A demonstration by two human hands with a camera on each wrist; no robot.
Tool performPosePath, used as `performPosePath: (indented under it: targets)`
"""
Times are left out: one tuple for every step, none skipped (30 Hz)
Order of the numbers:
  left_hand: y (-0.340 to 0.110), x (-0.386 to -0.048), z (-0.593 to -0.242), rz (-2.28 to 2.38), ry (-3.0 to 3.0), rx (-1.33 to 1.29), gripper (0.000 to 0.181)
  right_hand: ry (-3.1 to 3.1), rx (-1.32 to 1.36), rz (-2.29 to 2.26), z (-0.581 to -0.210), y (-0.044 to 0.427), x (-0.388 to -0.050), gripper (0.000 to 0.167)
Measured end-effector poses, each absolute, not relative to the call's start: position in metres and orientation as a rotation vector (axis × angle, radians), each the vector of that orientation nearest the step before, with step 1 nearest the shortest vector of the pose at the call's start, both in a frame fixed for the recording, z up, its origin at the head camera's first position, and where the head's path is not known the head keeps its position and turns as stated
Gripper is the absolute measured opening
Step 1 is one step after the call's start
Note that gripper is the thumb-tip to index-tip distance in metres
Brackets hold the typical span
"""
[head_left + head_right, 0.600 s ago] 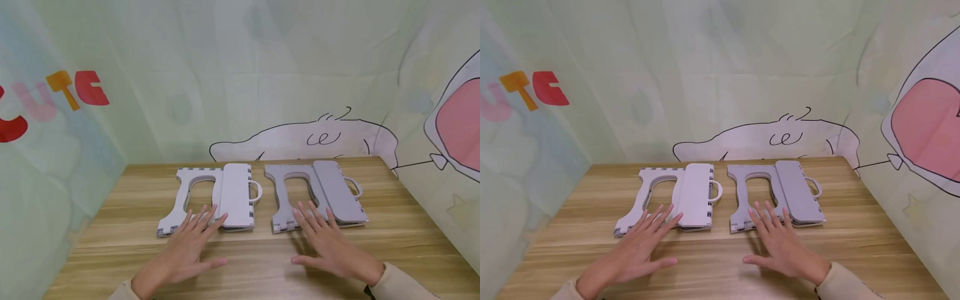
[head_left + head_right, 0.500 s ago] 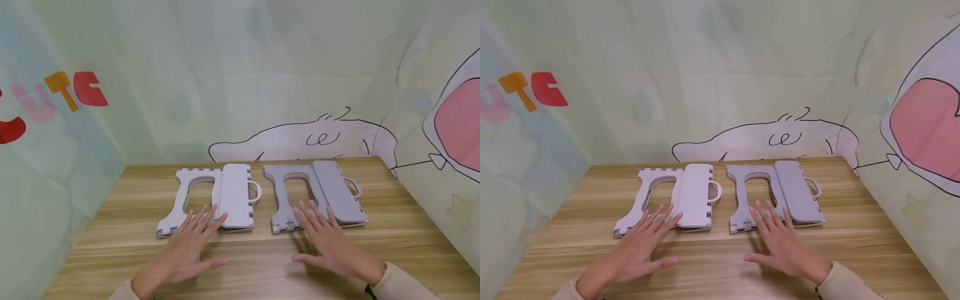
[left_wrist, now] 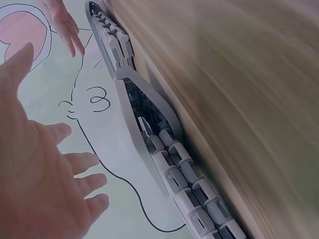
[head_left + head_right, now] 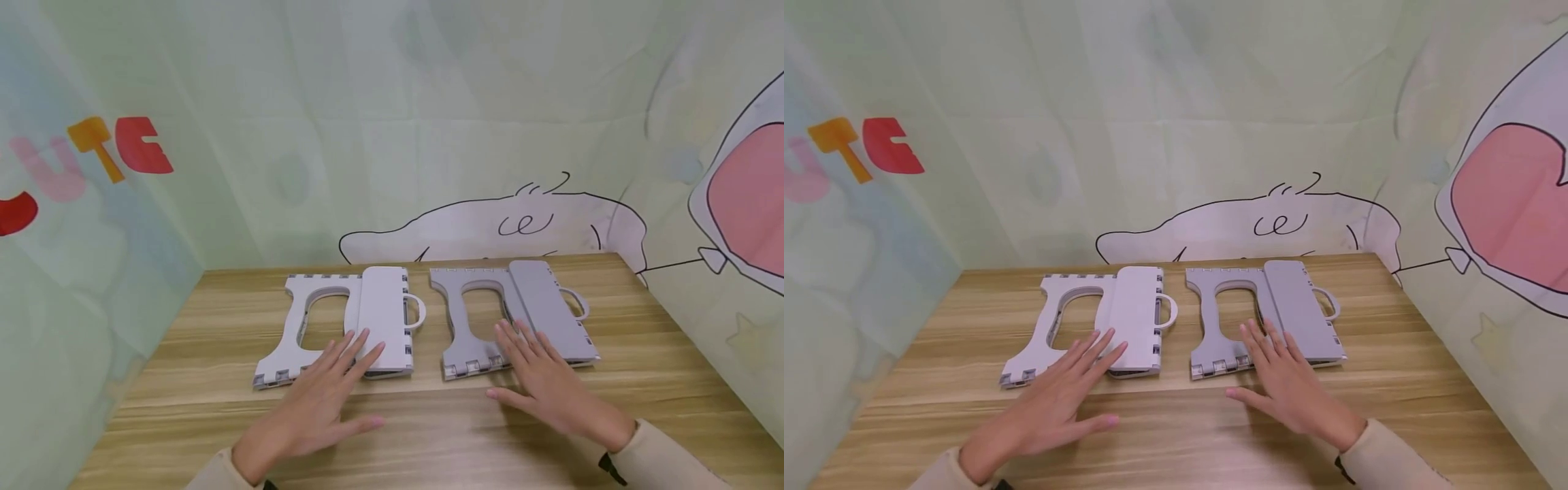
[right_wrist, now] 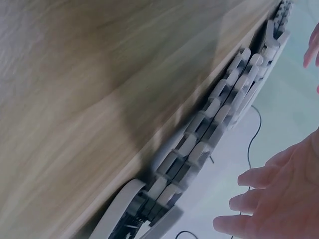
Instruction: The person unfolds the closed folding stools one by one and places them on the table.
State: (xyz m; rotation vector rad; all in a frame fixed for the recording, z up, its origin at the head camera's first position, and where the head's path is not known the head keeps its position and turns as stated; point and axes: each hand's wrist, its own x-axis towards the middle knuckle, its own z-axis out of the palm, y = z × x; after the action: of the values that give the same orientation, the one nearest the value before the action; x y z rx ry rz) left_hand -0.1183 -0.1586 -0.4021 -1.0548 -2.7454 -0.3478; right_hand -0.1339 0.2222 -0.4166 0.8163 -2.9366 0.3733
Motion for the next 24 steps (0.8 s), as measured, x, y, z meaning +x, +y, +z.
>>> performPosePath:
  targets:
    - [-0.157, -0.119, -0.402, -0.347, -2.745, -1.062, 0.092, -2.945, 0.801, 0.388, -0.417, 0.223, -0.135, 0.094]
    - [-0.156, -0.120, -0.402, -0.342, -2.742, -1.071, 0.091, -2.955, 0.784, 0.402, -0.417, 0.225, -0.136, 0.094]
    - [-0.155, -0.120, -0.402, -0.343, -2.745, -1.078, 0.092, -2.962, 0.767, 0.416, -0.417, 0.226, -0.137, 0.093]
    - [-0.154, -0.121, -0.402, -0.341, -2.753, -1.083, 0.092, -2.964, 0.754, 0.431, -0.417, 0.227, -0.139, 0.092]
    - [-0.152, -0.122, -0.401, -0.340, -2.754, -1.089, 0.092, -2.964, 0.743, 0.435, -0.417, 0.228, -0.139, 0.092]
    - [-0.151, -0.122, -0.401, -0.341, -2.763, -1.093, 0.092, -2.963, 0.731, 0.438, -0.417, 0.229, -0.141, 0.091]
    - [-0.150, -0.123, -0.401, -0.342, -2.771, -1.098, 0.092, -2.962, 0.719, 0.444, -0.417, 0.230, -0.142, 0.090]
    - [-0.148, -0.123, -0.401, -0.348, -2.770, -1.104, 0.092, -2.961, 0.705, 0.450, -0.417, 0.232, -0.142, 0.089]
    - [-0.147, -0.124, -0.400, -0.357, -2.781, -1.107, 0.092, -2.957, 0.695, 0.449, -0.417, 0.233, -0.143, 0.088]
    - [-0.145, -0.125, -0.400, -0.363, -2.788, -1.111, 0.092, -2.952, 0.686, 0.450, -0.417, 0.234, -0.145, 0.088]
    - [-0.144, -0.125, -0.399, -0.367, -2.793, -1.115, 0.092, -2.952, 0.677, 0.452, -0.417, 0.235, -0.146, 0.087]
    - [-0.142, -0.125, -0.398, -0.374, -2.805, -1.116, 0.092, -2.951, 0.669, 0.458, -0.417, 0.236, -0.147, 0.087]
    - [-0.141, -0.126, -0.398, -0.386, -2.812, -1.121, 0.092, -2.950, 0.660, 0.467, -0.417, 0.238, -0.149, 0.086]
    - [-0.139, -0.126, -0.397, -0.394, -2.815, -1.127, 0.092, -2.949, 0.651, 0.477, -0.417, 0.239, -0.150, 0.086]
    - [-0.137, -0.126, -0.396, -0.400, -2.825, -1.131, 0.092, -2.948, 0.642, 0.483, -0.417, 0.241, -0.152, 0.085]
    - [-0.136, -0.127, -0.396, -0.407, -2.828, -1.138, 0.092, -2.948, 0.631, 0.496, -0.417, 0.242, -0.154, 0.085]
    - [-0.134, -0.127, -0.396, -0.414, -2.832, -1.147, 0.092, -2.948, 0.617, 0.506, -0.417, 0.244, -0.156, 0.085]
    - [-0.132, -0.127, -0.396, -0.425, -2.836, -1.156, 0.091, -2.950, 0.602, 0.519, -0.417, 0.246, -0.158, 0.084]
    - [-0.129, -0.128, -0.396, -0.439, -2.840, -1.169, 0.091, -2.946, 0.586, 0.540, -0.416, 0.249, -0.160, 0.083]
    - [-0.127, -0.128, -0.396, -0.457, -2.843, -1.178, 0.090, -2.941, 0.570, 0.556, -0.415, 0.251, -0.161, 0.083]
    - [-0.124, -0.129, -0.396, -0.472, -2.845, -1.192, 0.089, -2.936, 0.554, 0.578, -0.414, 0.254, -0.164, 0.081]
    - [-0.121, -0.129, -0.396, -0.486, -2.845, -1.208, 0.089, -2.937, 0.532, 0.606, -0.412, 0.257, -0.165, 0.080]
    - [-0.118, -0.130, -0.396, -0.500, -2.843, -1.226, 0.088, -2.936, 0.513, 0.635, -0.410, 0.260, -0.168, 0.080]
    - [-0.114, -0.131, -0.396, -0.510, -2.841, -1.242, 0.087, -2.932, 0.495, 0.664, -0.408, 0.264, -0.170, 0.078]
